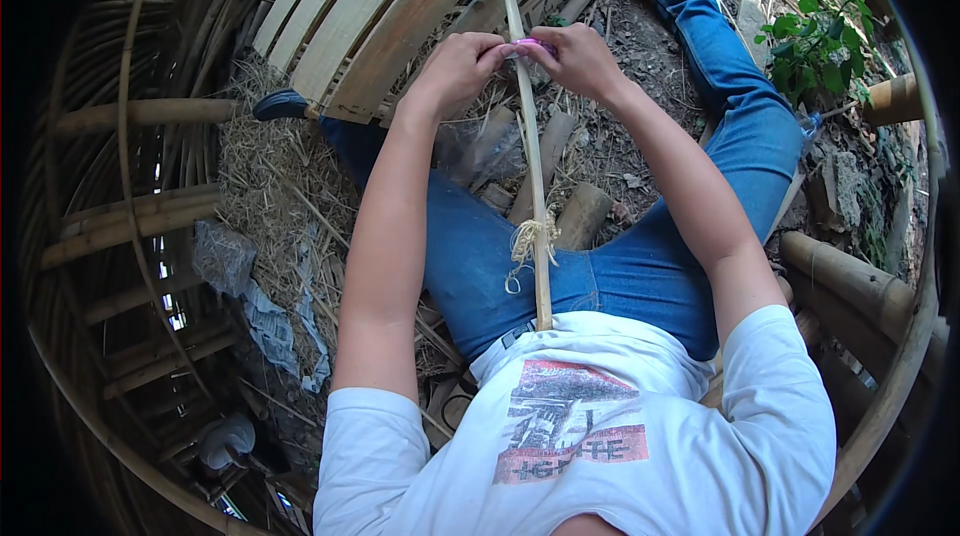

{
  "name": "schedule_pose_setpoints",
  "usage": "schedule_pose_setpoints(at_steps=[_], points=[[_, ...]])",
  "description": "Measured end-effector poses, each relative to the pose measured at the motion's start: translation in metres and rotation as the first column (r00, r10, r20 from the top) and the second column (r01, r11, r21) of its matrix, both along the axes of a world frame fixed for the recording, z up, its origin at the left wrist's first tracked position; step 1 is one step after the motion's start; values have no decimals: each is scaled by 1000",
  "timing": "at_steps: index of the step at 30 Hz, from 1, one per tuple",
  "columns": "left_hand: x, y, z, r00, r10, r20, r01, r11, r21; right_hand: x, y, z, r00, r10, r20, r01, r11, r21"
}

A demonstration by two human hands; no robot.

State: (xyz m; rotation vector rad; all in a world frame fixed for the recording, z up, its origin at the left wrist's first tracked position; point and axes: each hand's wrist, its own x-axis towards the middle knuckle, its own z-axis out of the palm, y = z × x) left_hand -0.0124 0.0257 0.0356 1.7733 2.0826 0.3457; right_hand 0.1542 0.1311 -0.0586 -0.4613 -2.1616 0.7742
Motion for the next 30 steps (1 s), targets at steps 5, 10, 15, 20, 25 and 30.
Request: schedule_pose_setpoints(at_steps=[5, 10, 15, 20, 25, 30], points=[[1, -10, -6, 1000, 3, -25, -2, 1000, 29, 5, -8, 7, 999, 26, 37, -25, 1000, -12], [4, -20, -7, 1000, 7, -26, -6, 1000, 27, 10, -17, 14, 992, 21, 122, -20, 1000, -11], [9, -28, -10, 1000, -7, -29, 9, 998, 59, 16, -25, 18, 984, 60, 169, -48, 996, -76], [16, -41, -9, 999, -39, 13, 40, 999, -28, 27, -38, 12, 982, 118, 150, -98, 986, -133], [31, -67, -12, 998, -49, 47, 48, 999, 24, 43, -61, 19, 972, 133, 193, -104, 982, -155], [37, -66, -6, 999, -18, 32, 17, 1000, 26, 45, -63, 20, 973, 140, 186, -106, 978, -181]])
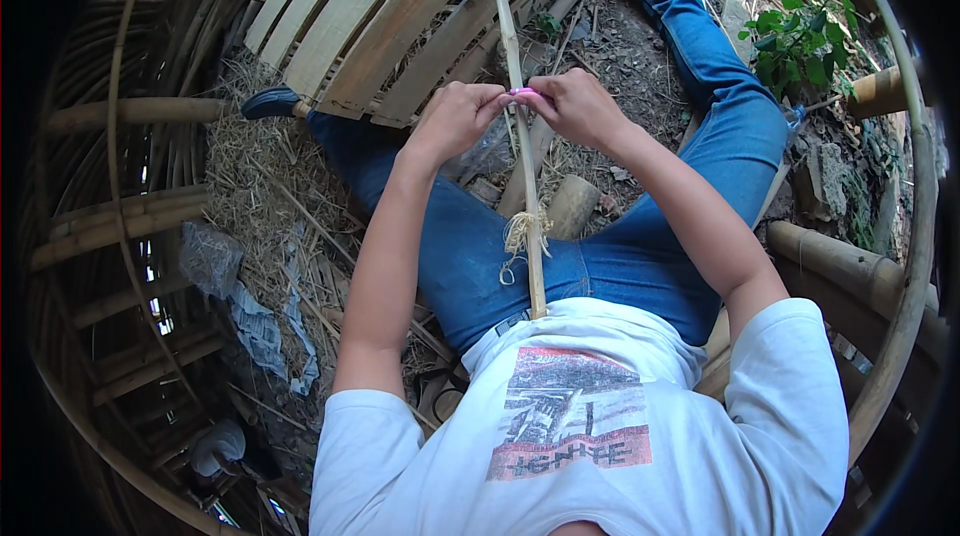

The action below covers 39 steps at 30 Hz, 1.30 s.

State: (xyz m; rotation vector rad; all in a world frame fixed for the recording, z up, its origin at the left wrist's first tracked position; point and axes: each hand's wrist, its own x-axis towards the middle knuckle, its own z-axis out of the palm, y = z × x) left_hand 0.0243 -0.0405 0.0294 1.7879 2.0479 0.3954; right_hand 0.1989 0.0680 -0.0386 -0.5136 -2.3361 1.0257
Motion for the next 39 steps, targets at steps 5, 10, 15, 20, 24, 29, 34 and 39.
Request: schedule_pose_setpoints(at_steps=[5, 10, 15, 20, 24, 29, 34, 39], points=[[1, 2, 2, 1000, -14, 27, 15, 998, -54, 2, 0, 2, 1000, 14, -8, -14, 1000, -25], [-11, 4, -6, 994, -10, 108, 23, 992, -123, 0, 4, 8, 993, 30, 118, -22, 997, -75], [-8, 3, -11, 988, -15, 153, 26, 997, -68, 2, 6, 14, 987, 38, 153, -23, 995, -99], [-5, -21, -19, 964, -69, 256, 99, 989, -106, 16, -14, 19, 978, 96, 187, -72, 989, -130], [11, -31, -12, 990, -22, 136, 24, 1000, -10, 20, -23, 16, 974, 62, 219, -59, 998, -20], [15, -38, -10, 991, -91, 98, 94, 995, -23, 26, -32, 14, 983, 91, 159, -74, 991, -114], [33, -81, -12, 965, -98, 245, 127, 986, -106, 51, -71, 14, 968, 174, 183, -137, 970, -199], [54, -110, -15, 957, -112, 269, 120, 993, -11, 68, -94, 13, 964, 210, 167, -173, 962, -210]])
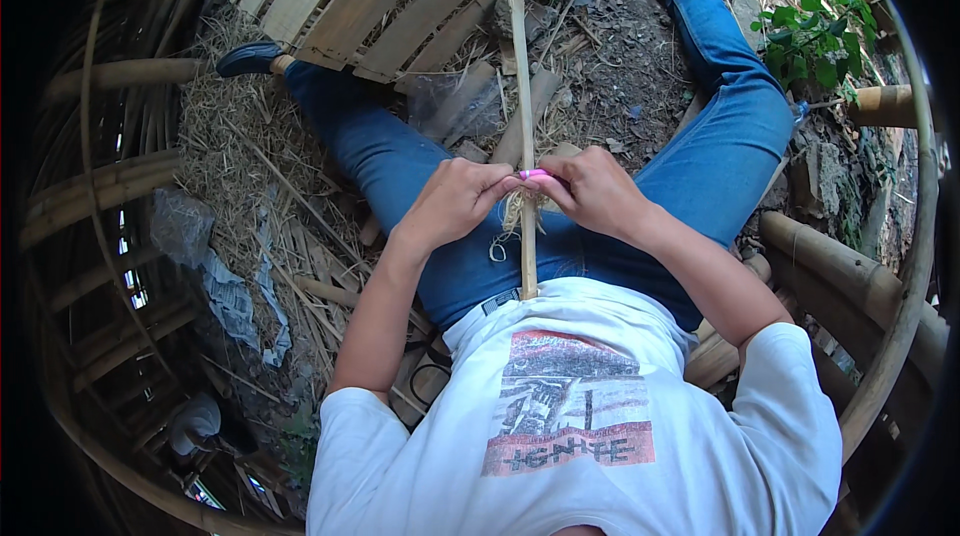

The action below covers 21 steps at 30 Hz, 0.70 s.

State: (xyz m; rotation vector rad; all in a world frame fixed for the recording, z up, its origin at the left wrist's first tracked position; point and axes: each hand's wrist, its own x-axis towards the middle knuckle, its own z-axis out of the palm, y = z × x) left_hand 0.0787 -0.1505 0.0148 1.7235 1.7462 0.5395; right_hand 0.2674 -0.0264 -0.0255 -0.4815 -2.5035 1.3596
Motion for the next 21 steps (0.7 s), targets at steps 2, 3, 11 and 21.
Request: schedule_pose_setpoints(at_steps=[2, 3, 11, 21], points=[[2, 1, 2, 999, 5, -33, -3, 997, 77, 0, -1, -3, 999, -19, -32, 18, 1000, -16], [1, 3, 5, 999, 8, -36, -5, 997, 82, -1, 1, -2, 999, -16, -35, 16, 1000, -12], [-12, 21, 37, 1000, -13, 12, 14, 992, -127, 1, 20, 21, 987, 145, 69, -122, 956, -265], [-57, 94, 17, 992, 21, 124, 5, 979, -205, -52, 98, 5, 1000, 10, -15, -11, 999, -43]])
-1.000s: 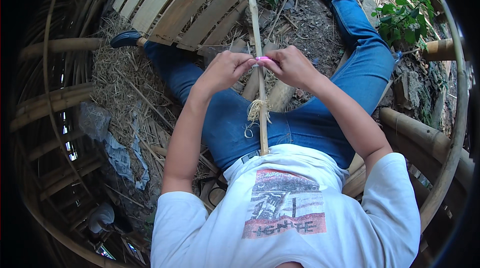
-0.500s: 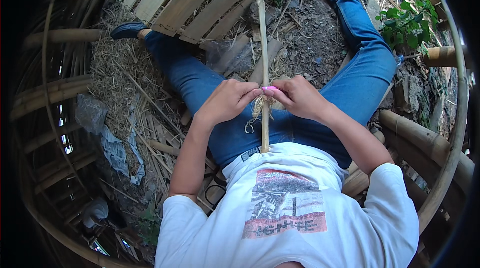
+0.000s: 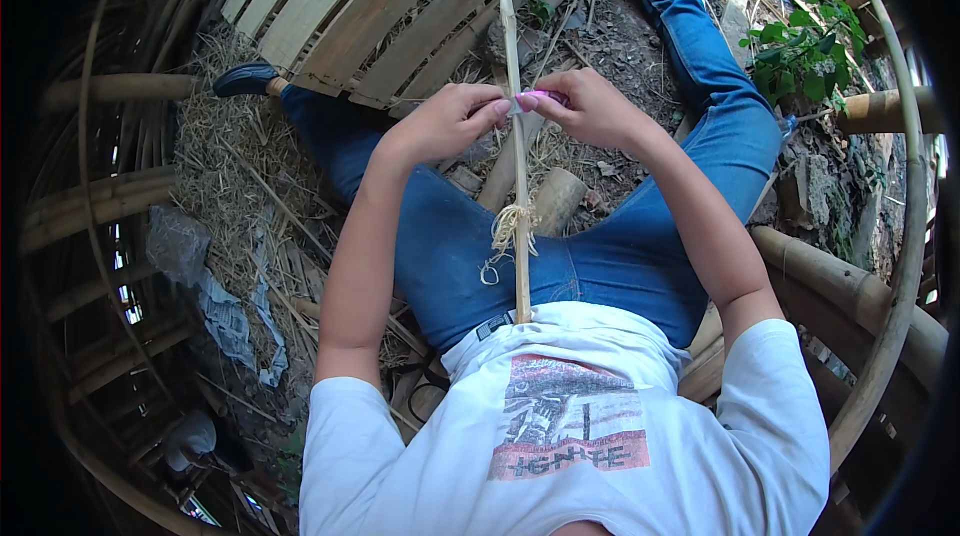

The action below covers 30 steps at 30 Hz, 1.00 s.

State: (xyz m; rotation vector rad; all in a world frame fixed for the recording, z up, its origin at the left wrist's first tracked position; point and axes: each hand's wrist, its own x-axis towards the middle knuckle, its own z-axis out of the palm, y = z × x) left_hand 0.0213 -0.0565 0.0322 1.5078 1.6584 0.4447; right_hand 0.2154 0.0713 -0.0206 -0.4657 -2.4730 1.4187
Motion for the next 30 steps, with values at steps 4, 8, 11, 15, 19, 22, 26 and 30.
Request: schedule_pose_setpoints(at_steps=[4, 8, 11, 15, 19, 22, 26, 30], points=[[-19, 35, -3, 999, -1, -52, 6, 996, 89, -28, 39, -10, 997, -73, -28, 75, 992, 101], [-42, 63, -5, 988, 31, -153, -17, 995, 94, -50, 62, -15, 989, -138, -52, 144, 982, 126], [-55, 74, -14, 994, 74, -83, -64, 992, 107, -58, 71, -13, 973, -184, -141, 213, 949, 234], [-61, 81, -21, 998, 53, -43, -49, 995, 90, -62, 72, -18, 965, -224, -133, 254, 924, 287], [-58, 71, -24, 999, 22, 36, -25, 997, 69, -55, 62, -13, 977, -201, -67, 212, 938, 273], [-50, 54, -26, 996, 16, 86, -20, 999, 45, -46, 45, -18, 977, -198, -77, 212, 938, 273], [-36, 39, -23, 999, 44, 24, -46, 992, 118, -37, 32, -18, 972, -144, -183, 199, 924, 326], [-30, 27, -24, 996, 4, 91, -15, 992, 127, -24, 14, -20, 974, -129, -184, 172, 956, 239]])
